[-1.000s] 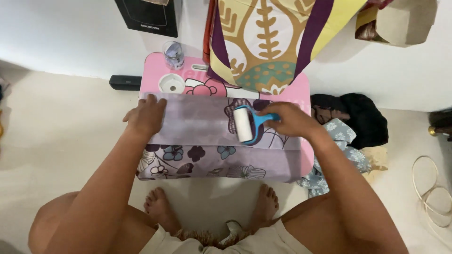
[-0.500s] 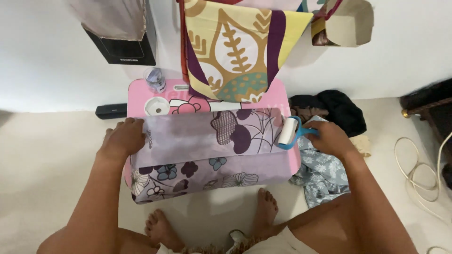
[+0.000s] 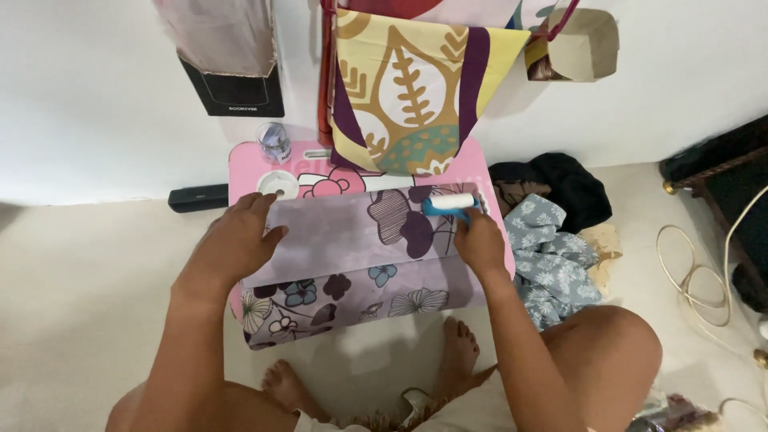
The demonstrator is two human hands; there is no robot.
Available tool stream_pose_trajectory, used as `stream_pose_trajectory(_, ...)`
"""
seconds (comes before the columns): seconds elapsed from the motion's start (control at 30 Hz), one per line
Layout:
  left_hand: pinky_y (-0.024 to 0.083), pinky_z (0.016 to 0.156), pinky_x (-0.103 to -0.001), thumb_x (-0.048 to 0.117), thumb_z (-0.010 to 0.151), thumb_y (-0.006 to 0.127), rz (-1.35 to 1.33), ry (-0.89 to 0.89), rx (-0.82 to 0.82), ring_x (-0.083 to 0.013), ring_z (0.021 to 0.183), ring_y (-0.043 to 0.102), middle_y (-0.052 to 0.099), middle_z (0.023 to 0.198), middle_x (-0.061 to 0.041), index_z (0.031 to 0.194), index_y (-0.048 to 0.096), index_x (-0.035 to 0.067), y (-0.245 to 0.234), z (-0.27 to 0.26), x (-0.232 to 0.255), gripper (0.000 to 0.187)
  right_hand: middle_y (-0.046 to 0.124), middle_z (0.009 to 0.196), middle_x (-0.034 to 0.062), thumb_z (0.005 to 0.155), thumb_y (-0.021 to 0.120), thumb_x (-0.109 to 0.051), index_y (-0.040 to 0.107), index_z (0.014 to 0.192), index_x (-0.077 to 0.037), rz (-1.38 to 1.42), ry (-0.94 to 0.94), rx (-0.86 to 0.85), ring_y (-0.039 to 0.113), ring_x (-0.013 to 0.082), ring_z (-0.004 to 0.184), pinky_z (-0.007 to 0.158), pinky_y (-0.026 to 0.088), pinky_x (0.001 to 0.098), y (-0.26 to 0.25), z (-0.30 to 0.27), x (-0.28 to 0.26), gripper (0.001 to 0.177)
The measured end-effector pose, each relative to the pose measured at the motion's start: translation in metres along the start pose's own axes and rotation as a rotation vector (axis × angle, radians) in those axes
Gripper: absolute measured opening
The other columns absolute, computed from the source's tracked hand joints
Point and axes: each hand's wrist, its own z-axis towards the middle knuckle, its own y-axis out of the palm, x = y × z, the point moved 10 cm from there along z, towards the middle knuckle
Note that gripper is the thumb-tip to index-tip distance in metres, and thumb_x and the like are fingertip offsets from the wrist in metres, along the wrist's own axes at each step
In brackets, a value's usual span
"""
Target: A person sits on the floor and meticulously folds a floral patterned cloth on a small table, then cleans it using a lint roller.
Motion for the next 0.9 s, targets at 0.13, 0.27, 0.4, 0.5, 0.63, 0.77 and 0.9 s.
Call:
stream_pose_trajectory(0.13,0.048,0.106,-0.061,0.023,0.098,0.059,-0.013,-0.054,-0.007,-0.0465,0.135,0.054,0.051,0.15,-0.029,0.153,0.047,0.002,0.001,-0.004,-0.019,0.06,0.073,0.102,0.0248,0.095,0.06,-0.021,0.07,0.126,-0.005,0.022,-0.031,-0.017,0.071,0.0478,0.101,0.086,0.058,0.0586,0.006,0.019,0.004,0.036)
stream_pose_trajectory(0.27,0.05,0.105,-0.058,0.023,0.098,0.061,-0.087,-0.103,-0.005,-0.0466,0.133,0.056,0.052,0.149,-0.028,0.152,0.048,0.003,-0.007,-0.011,-0.028,0.059,0.076,0.103,0.0216,0.094,0.059,-0.025,0.071,0.126,-0.008,-0.026,0.056,-0.07,0.073,0.044,0.103,0.088,0.059,0.0563,0.0,-0.016,0.015,0.037)
stream_pose_trajectory(0.4,0.05,0.105,-0.058,0.024,0.097,0.061,-0.065,-0.109,-0.001,-0.0448,0.135,0.056,0.052,0.15,-0.027,0.152,0.048,0.003,0.004,-0.001,-0.045,0.06,0.077,0.096,0.0212,0.093,0.06,-0.025,0.073,0.12,-0.006,-0.075,0.038,-0.063,0.074,0.0441,0.098,0.086,0.059,0.0539,-0.016,-0.03,-0.003,0.035)
stream_pose_trajectory(0.5,0.051,0.104,-0.057,0.025,0.097,0.062,-0.035,-0.105,0.014,-0.0439,0.134,0.057,0.053,0.149,-0.027,0.152,0.049,0.003,0.004,0.003,-0.041,0.061,0.075,0.098,0.027,0.095,0.058,-0.022,0.071,0.12,-0.002,0.008,-0.05,-0.005,0.071,0.05,0.1,0.088,0.057,0.0596,-0.012,-0.008,-0.033,0.035)
stream_pose_trajectory(0.63,0.051,0.104,-0.056,0.026,0.096,0.064,-0.049,-0.092,-0.012,-0.0443,0.134,0.056,0.051,0.151,-0.027,0.154,0.046,0.003,0.007,0.003,-0.034,0.065,0.073,0.093,0.0258,0.094,0.061,-0.015,0.07,0.115,-0.001,0.055,-0.188,0.123,0.072,0.0479,0.095,0.087,0.057,0.0565,0.004,0.015,-0.063,0.027)
stream_pose_trajectory(0.77,0.051,0.105,-0.057,0.027,0.096,0.063,-0.046,-0.102,-0.041,-0.0446,0.135,0.055,0.049,0.152,-0.028,0.154,0.045,0.002,0.015,-0.002,-0.04,0.066,0.073,0.097,0.0267,0.097,0.058,-0.014,0.069,0.12,0.0,0.087,-0.137,0.046,0.072,0.0469,0.097,0.085,0.058,0.0544,-0.001,-0.004,-0.068,0.03)
stream_pose_trajectory(0.9,0.051,0.105,-0.058,0.028,0.096,0.064,-0.036,-0.134,-0.039,-0.0457,0.135,0.055,0.049,0.152,-0.03,0.154,0.043,0.0,0.021,0.004,-0.055,0.068,0.073,0.099,0.0274,0.096,0.059,-0.018,0.068,0.123,-0.001,0.058,-0.06,-0.052,0.071,0.0478,0.099,0.085,0.058,0.0566,0.001,-0.037,-0.047,0.033)
